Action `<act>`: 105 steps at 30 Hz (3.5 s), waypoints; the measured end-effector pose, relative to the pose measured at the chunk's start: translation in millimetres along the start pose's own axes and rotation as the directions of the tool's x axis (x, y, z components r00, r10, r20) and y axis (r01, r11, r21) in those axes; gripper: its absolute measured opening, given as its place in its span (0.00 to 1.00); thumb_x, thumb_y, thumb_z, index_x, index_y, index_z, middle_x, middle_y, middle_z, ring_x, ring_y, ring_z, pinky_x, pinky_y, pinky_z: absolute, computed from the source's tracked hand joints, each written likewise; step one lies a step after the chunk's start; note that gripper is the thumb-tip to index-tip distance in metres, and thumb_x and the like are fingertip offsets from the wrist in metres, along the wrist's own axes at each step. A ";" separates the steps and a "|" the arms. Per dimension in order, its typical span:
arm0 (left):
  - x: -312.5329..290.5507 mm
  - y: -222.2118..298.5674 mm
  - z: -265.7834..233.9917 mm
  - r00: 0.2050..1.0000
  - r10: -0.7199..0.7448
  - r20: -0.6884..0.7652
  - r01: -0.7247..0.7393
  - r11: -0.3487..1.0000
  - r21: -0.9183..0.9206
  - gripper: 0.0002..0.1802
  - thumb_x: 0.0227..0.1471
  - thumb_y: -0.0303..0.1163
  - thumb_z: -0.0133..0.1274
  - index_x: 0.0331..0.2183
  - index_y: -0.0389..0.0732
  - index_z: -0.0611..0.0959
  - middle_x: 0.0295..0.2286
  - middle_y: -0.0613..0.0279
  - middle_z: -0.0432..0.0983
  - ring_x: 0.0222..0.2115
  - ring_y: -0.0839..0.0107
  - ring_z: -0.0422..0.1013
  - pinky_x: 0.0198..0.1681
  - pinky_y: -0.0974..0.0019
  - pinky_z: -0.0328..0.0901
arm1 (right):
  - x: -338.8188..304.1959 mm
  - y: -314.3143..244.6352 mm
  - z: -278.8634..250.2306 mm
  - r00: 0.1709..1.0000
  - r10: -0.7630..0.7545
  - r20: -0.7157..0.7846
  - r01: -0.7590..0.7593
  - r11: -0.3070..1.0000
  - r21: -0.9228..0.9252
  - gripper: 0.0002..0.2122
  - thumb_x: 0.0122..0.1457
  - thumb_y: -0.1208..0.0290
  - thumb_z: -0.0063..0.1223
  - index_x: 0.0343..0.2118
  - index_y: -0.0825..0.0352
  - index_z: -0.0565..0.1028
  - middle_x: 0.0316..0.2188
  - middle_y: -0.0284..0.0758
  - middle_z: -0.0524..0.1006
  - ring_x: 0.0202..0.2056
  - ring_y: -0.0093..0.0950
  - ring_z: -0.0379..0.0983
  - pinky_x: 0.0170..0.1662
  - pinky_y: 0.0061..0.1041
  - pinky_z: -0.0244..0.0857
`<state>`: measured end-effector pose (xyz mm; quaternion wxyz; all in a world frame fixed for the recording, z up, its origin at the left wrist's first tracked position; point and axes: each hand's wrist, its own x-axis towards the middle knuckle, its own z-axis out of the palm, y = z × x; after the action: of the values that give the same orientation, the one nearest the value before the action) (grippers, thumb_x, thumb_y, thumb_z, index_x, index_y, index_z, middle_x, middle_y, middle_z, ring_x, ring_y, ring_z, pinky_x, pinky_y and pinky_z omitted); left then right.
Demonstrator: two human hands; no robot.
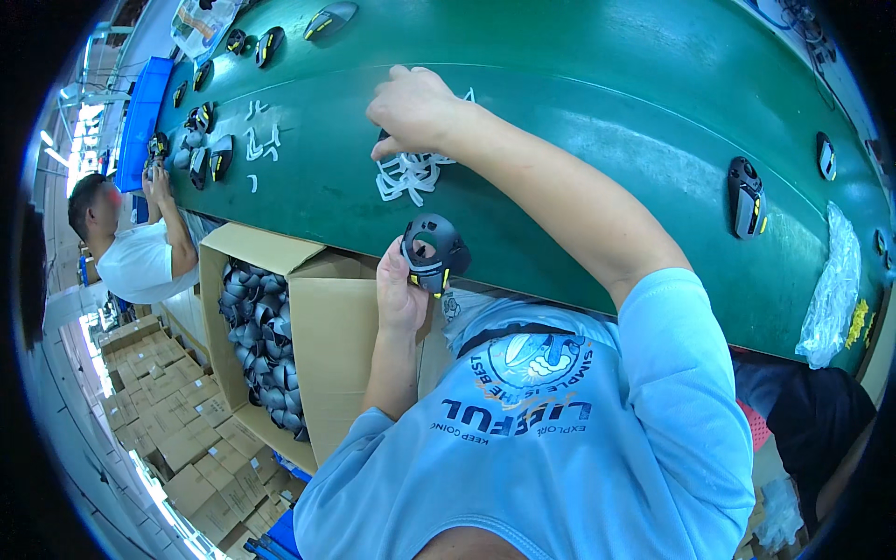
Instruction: The person assembles computer mice by retrieving cover parts from a box, attaching plastic strips and top covers onto mouse bodies by hand, and placing the assembled mice onto the conveyor table.
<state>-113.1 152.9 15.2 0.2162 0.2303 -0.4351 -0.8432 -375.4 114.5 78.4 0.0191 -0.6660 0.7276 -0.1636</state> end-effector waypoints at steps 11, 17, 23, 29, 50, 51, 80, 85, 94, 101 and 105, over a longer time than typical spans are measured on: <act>25.7 24.6 14.8 0.998 0.044 0.054 -0.040 0.995 -0.088 0.22 0.64 0.45 0.54 0.46 0.32 0.78 0.41 0.55 0.81 0.38 0.71 0.79 0.42 0.65 0.75 | -23.9 36.7 -45.6 0.949 0.286 -0.135 -0.123 0.727 0.675 0.09 0.59 0.65 0.58 0.35 0.65 0.82 0.27 0.36 0.82 0.29 0.26 0.78 0.36 0.27 0.73; 45.6 10.7 56.7 0.992 0.041 0.122 -0.048 0.998 0.052 0.25 0.68 0.43 0.47 0.54 0.32 0.72 0.47 0.48 0.77 0.43 0.60 0.79 0.50 0.50 0.76 | -167.8 -14.9 -43.6 0.880 0.474 0.024 -0.008 -0.035 0.999 0.12 0.62 0.70 0.61 0.46 0.68 0.75 0.28 0.27 0.79 0.30 0.15 0.74 0.32 0.18 0.68; 54.1 -15.9 76.0 0.975 0.034 0.218 -0.070 0.985 0.158 0.24 0.65 0.41 0.53 0.52 0.31 0.74 0.43 0.51 0.79 0.42 0.61 0.80 0.46 0.51 0.78 | -203.5 -23.9 -32.3 0.716 0.692 -0.086 -0.043 0.167 0.985 0.09 0.62 0.68 0.63 0.40 0.65 0.76 0.35 0.30 0.78 0.34 0.14 0.72 0.33 0.18 0.69; 53.9 3.9 101.1 0.979 -0.003 0.202 -0.086 0.899 0.429 0.11 0.62 0.33 0.56 0.32 0.36 0.78 0.28 0.70 0.75 0.28 0.85 0.65 0.30 0.75 0.62 | -223.8 -3.9 -42.9 0.782 0.479 -0.398 -0.107 0.733 0.671 0.14 0.53 0.63 0.69 0.36 0.65 0.79 0.40 0.35 0.80 0.37 0.28 0.77 0.40 0.27 0.72; 46.5 12.7 111.4 0.960 -0.137 0.243 -0.046 0.781 0.623 0.16 0.65 0.32 0.49 0.25 0.37 0.71 0.20 0.72 0.66 0.23 0.84 0.57 0.24 0.72 0.55 | -247.0 9.4 -27.2 0.860 0.265 -0.436 -0.003 0.857 0.515 0.24 0.43 0.57 0.75 0.42 0.66 0.82 0.44 0.40 0.82 0.41 0.36 0.79 0.45 0.33 0.74; 46.9 13.1 111.3 0.960 -0.136 0.244 -0.039 0.799 0.600 0.16 0.65 0.32 0.49 0.24 0.37 0.71 0.20 0.72 0.66 0.24 0.84 0.57 0.24 0.72 0.55 | -247.9 8.8 -26.6 0.858 0.280 -0.431 -0.006 0.845 0.535 0.24 0.43 0.57 0.76 0.42 0.66 0.82 0.44 0.40 0.82 0.42 0.36 0.79 0.46 0.33 0.73; 60.8 25.7 102.9 0.718 -0.587 0.374 0.610 0.789 0.069 0.25 0.64 0.42 0.40 0.44 0.27 0.77 0.32 0.46 0.81 0.22 0.62 0.80 0.21 0.64 0.76 | -255.5 10.7 -39.4 0.953 0.267 -0.141 0.000 0.468 0.884 0.23 0.51 0.64 0.71 0.50 0.68 0.81 0.42 0.40 0.83 0.44 0.35 0.81 0.50 0.31 0.71; 55.3 23.2 107.7 0.757 -0.534 0.376 0.509 0.843 0.174 0.20 0.64 0.40 0.43 0.41 0.30 0.79 0.29 0.52 0.80 0.20 0.71 0.76 0.20 0.69 0.72 | -260.6 2.6 -30.6 0.935 0.341 -0.098 0.018 0.231 0.973 0.20 0.57 0.67 0.67 0.52 0.68 0.79 0.43 0.39 0.83 0.45 0.31 0.79 0.52 0.31 0.71; 43.9 15.2 132.2 0.751 -0.019 0.660 -0.636 0.249 0.730 0.15 0.45 0.34 0.63 0.23 0.36 0.75 0.16 0.55 0.70 0.16 0.62 0.70 0.20 0.61 0.65 | -229.4 -21.1 -16.6 0.784 0.617 -0.066 -0.124 0.260 0.958 0.16 0.70 0.63 0.45 0.31 0.69 0.78 0.19 0.29 0.72 0.23 0.18 0.64 0.27 0.24 0.58; 43.7 -1.9 139.1 0.778 0.126 0.615 -0.627 0.094 0.774 0.15 0.49 0.35 0.60 0.22 0.37 0.74 0.17 0.54 0.70 0.16 0.54 0.69 0.20 0.57 0.64 | -218.5 -20.5 9.3 0.597 0.763 -0.246 -0.009 0.313 0.950 0.29 0.72 0.53 0.36 0.17 0.69 0.69 0.14 0.31 0.67 0.20 0.19 0.60 0.24 0.25 0.53; 54.5 1.1 144.3 0.752 0.128 0.647 -0.655 0.033 0.755 0.16 0.52 0.33 0.59 0.21 0.36 0.72 0.17 0.54 0.70 0.14 0.59 0.68 0.19 0.57 0.62 | -213.7 -11.6 6.8 0.515 0.794 -0.324 0.016 0.369 0.929 0.31 0.73 0.50 0.33 0.17 0.69 0.69 0.14 0.31 0.66 0.20 0.19 0.60 0.25 0.24 0.54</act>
<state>-239.8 213.0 79.5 0.1520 -0.0032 -0.9448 -0.2903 -338.6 320.8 34.4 0.0866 -0.2043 0.6300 -0.7442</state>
